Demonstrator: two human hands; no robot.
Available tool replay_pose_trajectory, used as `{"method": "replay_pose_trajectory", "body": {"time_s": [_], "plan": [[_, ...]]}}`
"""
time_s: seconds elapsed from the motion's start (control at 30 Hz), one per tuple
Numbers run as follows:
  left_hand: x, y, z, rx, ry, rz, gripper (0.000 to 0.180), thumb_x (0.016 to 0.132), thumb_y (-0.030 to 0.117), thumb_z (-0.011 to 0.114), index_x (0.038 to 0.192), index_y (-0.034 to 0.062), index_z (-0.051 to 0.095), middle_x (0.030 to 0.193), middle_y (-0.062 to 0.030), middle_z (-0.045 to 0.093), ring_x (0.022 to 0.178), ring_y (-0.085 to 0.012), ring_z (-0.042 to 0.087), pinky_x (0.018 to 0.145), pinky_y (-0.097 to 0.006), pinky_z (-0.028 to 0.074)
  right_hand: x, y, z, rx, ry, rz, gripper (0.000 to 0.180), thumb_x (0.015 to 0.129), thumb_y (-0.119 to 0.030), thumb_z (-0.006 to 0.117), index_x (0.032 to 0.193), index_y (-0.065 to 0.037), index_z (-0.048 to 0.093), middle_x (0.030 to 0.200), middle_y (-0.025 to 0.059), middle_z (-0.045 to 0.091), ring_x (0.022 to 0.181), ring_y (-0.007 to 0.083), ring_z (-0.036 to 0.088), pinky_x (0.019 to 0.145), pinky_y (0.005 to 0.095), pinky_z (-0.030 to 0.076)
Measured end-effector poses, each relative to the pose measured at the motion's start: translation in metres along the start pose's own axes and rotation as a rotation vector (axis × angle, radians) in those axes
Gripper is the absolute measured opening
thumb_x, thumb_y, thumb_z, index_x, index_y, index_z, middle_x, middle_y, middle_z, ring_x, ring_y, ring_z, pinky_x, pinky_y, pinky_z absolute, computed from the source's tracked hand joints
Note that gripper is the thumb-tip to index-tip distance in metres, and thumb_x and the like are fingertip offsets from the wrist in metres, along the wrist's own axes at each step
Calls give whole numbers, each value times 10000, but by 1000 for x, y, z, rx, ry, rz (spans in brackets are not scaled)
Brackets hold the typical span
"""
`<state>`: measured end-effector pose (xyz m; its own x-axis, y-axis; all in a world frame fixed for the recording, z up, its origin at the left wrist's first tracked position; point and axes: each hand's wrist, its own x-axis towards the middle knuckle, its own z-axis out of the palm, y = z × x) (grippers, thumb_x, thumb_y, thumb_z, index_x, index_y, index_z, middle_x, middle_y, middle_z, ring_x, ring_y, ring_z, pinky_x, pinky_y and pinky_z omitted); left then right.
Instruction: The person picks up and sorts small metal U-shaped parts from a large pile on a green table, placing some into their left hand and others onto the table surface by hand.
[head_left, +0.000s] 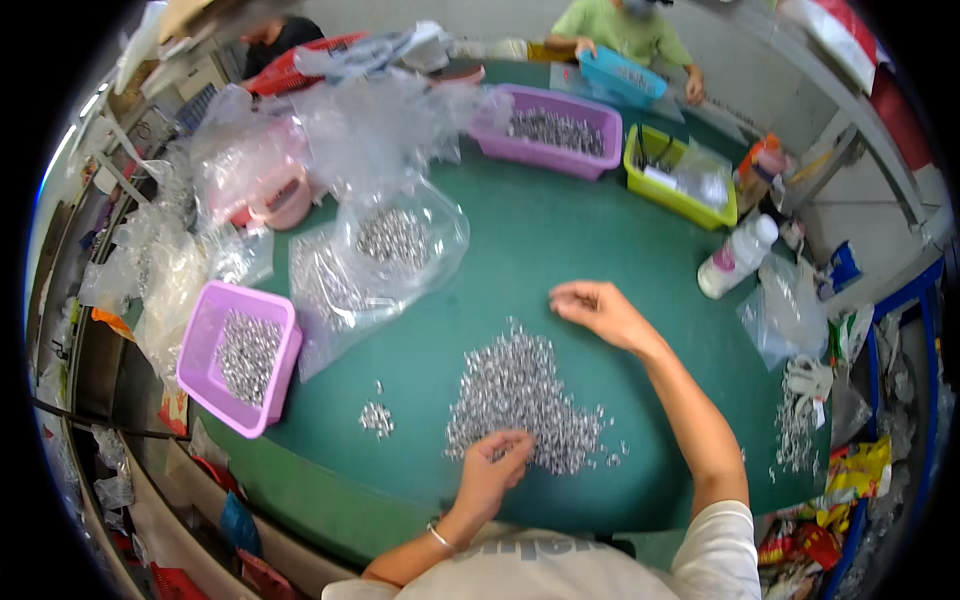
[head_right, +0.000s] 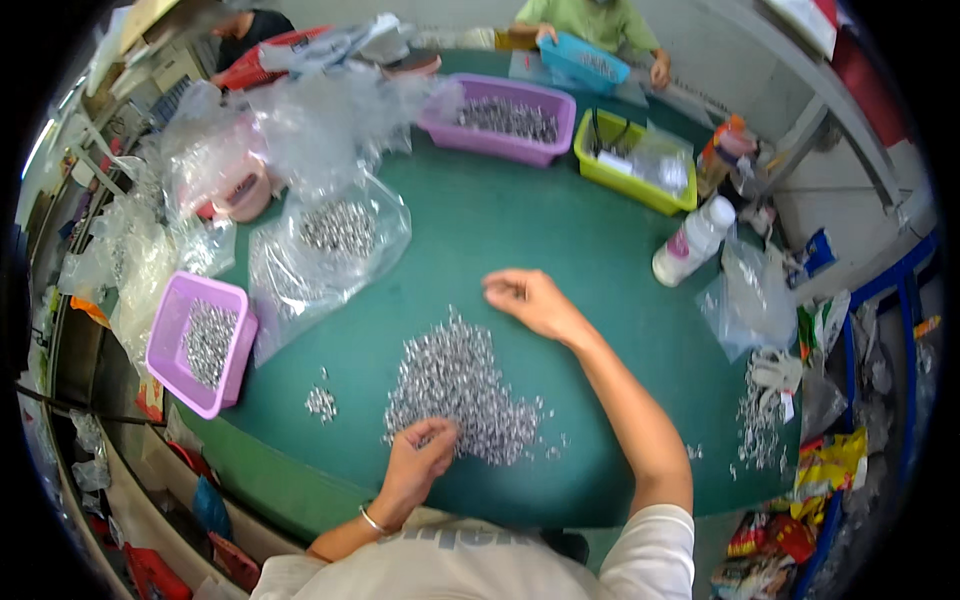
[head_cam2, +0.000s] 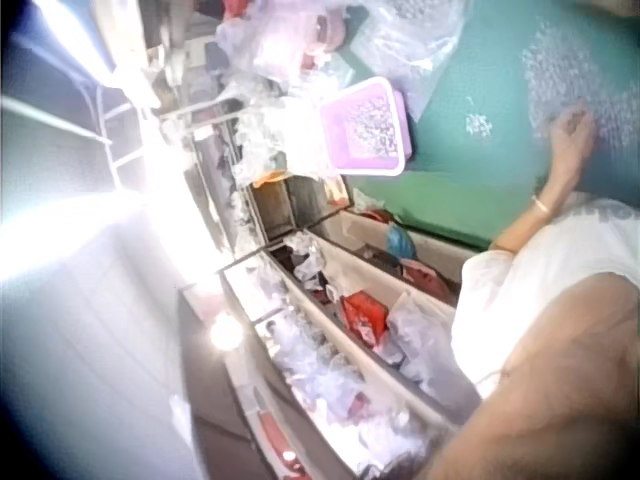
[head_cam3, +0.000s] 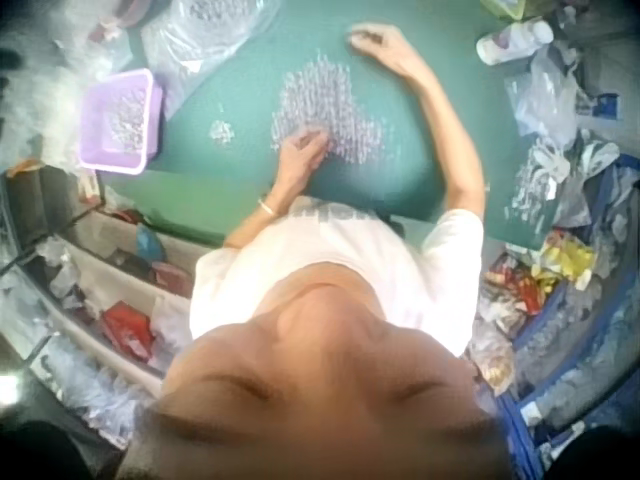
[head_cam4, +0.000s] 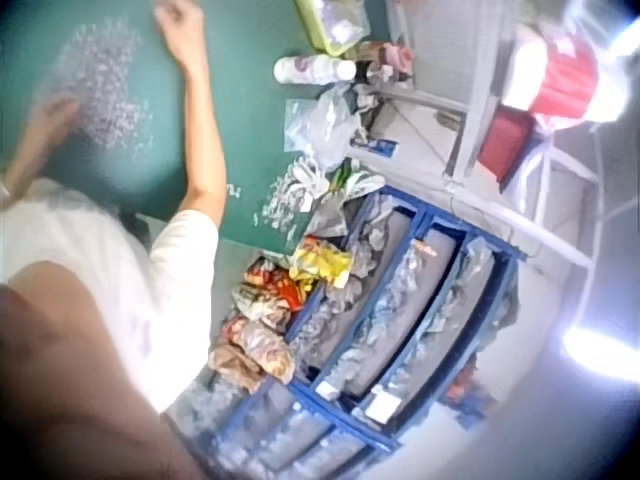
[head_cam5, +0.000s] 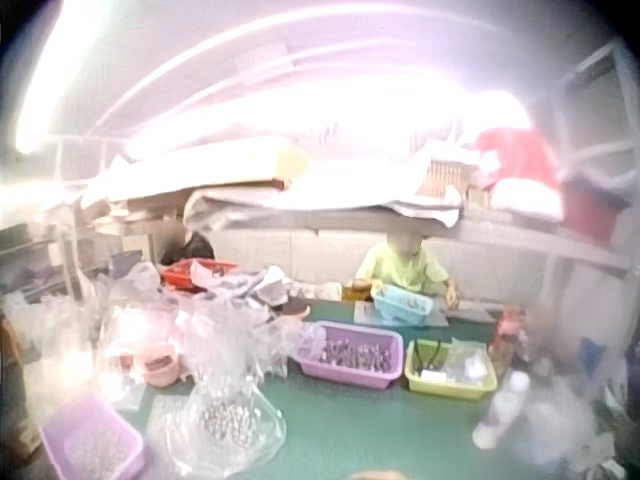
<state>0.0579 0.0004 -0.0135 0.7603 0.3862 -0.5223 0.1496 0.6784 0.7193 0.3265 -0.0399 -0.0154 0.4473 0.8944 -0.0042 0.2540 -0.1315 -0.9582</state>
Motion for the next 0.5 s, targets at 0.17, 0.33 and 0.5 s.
{"method": "replay_pose_trajectory", "body": {"time_s": [0.17, 0.33, 0.5], "plan": [[-5, -11, -8, -62, -145, -85, 168, 856, 127, 560, 946, -14, 579, 668, 19, 473, 504, -34, 359, 417, -171, 246, -113, -12, 7, -542, 43, 74, 215, 759, -70, 608, 964, -4, 604, 907, 139, 613, 826, 288, 573, 865, 358, 417], [-5, -14, 2, -166, -278, -315, 208, 886, 169, 517, 958, -18, 571, 634, 13, 438, 487, -45, 338, 404, -174, 228, -159, 1, 26, -646, 264, 79, 212, 712, -3, 614, 923, -25, 608, 914, 95, 565, 887, 281, 513, 839, 368, 396], [-8, -21, 13, -146, -317, -364, 204, 884, 187, 528, 913, -8, 576, 623, 14, 434, 477, -43, 333, 400, -175, 215, -152, 18, 45, -750, 351, -65, 137, 695, -8, 627, 825, -37, 598, 872, 70, 546, 799, 235, 487, 680, 345, 373]]}}
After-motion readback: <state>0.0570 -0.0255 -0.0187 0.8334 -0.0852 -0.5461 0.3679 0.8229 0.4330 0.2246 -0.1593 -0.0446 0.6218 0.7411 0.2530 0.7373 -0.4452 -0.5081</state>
